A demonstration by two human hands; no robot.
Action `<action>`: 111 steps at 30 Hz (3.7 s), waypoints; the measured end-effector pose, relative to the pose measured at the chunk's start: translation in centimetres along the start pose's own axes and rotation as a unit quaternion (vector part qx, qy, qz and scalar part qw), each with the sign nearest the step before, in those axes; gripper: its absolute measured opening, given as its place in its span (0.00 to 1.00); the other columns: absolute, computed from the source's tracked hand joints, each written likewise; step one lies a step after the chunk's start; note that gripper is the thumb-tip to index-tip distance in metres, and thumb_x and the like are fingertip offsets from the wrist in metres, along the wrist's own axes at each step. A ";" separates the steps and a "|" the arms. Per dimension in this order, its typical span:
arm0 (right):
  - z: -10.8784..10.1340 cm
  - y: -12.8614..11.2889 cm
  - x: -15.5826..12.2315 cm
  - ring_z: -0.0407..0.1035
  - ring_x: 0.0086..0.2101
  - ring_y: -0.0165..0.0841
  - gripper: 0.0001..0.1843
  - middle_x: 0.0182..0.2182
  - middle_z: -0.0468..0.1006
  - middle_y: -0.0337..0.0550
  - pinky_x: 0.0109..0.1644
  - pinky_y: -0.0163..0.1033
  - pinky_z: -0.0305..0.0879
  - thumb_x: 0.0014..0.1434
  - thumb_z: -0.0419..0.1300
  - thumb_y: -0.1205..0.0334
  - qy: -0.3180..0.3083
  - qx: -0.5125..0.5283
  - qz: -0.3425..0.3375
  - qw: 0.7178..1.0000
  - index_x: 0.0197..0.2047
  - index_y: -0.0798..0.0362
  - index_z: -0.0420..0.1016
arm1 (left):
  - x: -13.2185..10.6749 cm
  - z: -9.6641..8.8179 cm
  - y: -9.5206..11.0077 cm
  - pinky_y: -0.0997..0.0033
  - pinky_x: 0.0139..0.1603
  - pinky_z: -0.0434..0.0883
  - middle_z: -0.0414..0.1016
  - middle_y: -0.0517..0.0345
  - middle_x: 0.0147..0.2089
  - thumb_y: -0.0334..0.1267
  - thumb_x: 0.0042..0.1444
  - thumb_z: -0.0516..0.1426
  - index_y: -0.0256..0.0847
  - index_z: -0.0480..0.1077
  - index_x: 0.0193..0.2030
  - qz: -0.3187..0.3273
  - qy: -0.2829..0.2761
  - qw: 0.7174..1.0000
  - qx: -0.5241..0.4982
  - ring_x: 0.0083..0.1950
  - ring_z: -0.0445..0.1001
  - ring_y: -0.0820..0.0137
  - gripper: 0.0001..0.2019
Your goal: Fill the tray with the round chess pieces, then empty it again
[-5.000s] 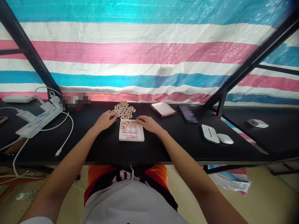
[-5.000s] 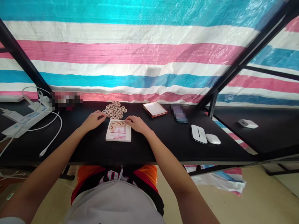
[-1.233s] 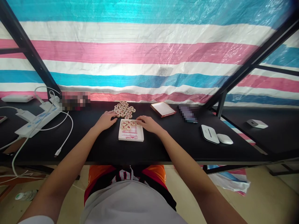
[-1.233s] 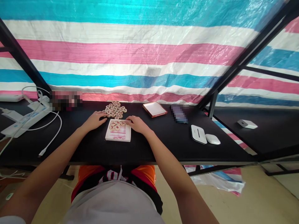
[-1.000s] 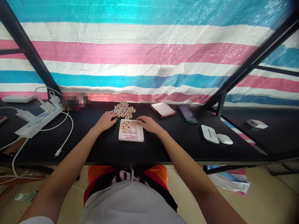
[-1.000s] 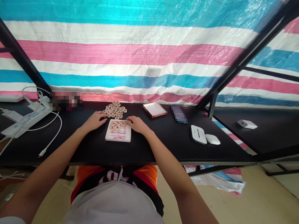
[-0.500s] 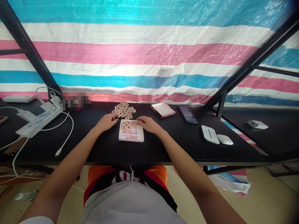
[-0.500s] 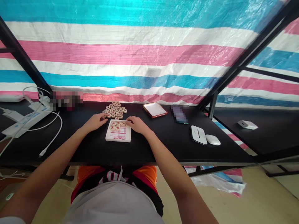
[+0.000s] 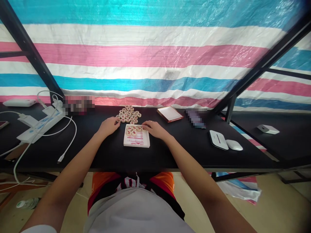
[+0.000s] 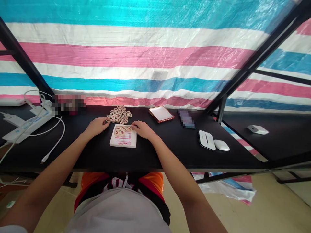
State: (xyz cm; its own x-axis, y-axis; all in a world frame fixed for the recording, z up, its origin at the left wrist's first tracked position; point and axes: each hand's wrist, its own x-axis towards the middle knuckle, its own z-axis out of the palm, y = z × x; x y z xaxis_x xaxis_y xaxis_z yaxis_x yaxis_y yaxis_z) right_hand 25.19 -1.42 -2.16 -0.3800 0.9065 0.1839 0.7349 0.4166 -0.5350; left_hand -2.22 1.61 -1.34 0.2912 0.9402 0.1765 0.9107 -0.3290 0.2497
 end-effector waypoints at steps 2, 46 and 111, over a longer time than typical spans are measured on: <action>0.0 -0.1 0.0 0.70 0.39 0.33 0.14 0.39 0.77 0.45 0.46 0.38 0.62 0.65 0.51 0.60 -0.002 0.000 -0.001 1.000 0.44 0.53 0.76 | 0.0 0.0 -0.1 0.70 0.36 0.65 0.71 0.55 0.40 0.45 0.59 0.51 0.45 0.73 0.39 0.002 0.015 1.000 -0.002 0.40 0.72 0.64 0.12; -0.2 -0.2 -0.1 0.69 0.36 0.32 0.13 0.37 0.77 0.44 0.43 0.37 0.62 0.64 0.53 0.59 0.003 0.005 -0.004 1.000 0.43 0.53 0.77 | -2.2 0.6 5.4 0.66 0.51 0.65 0.78 0.57 0.42 0.44 0.59 0.55 0.43 0.74 0.38 0.288 -0.023 0.943 -0.167 0.46 0.71 0.65 0.09; 0.0 -0.1 -0.1 0.68 0.35 0.32 0.13 0.36 0.77 0.44 0.42 0.37 0.61 0.64 0.53 0.58 0.004 0.003 -0.004 1.000 0.43 0.54 0.77 | -2.3 1.3 5.2 0.64 0.52 0.64 0.74 0.52 0.45 0.42 0.64 0.50 0.40 0.76 0.46 0.344 0.016 0.938 -0.044 0.47 0.69 0.64 0.15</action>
State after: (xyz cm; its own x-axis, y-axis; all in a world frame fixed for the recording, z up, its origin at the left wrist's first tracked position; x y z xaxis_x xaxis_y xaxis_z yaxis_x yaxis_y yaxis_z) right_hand 25.16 -1.51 -2.16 -0.3814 0.9037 0.1946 0.7283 0.4234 -0.5389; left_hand 2.20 -2.14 -1.68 0.7908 0.5003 0.3526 0.4823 -0.8640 0.1443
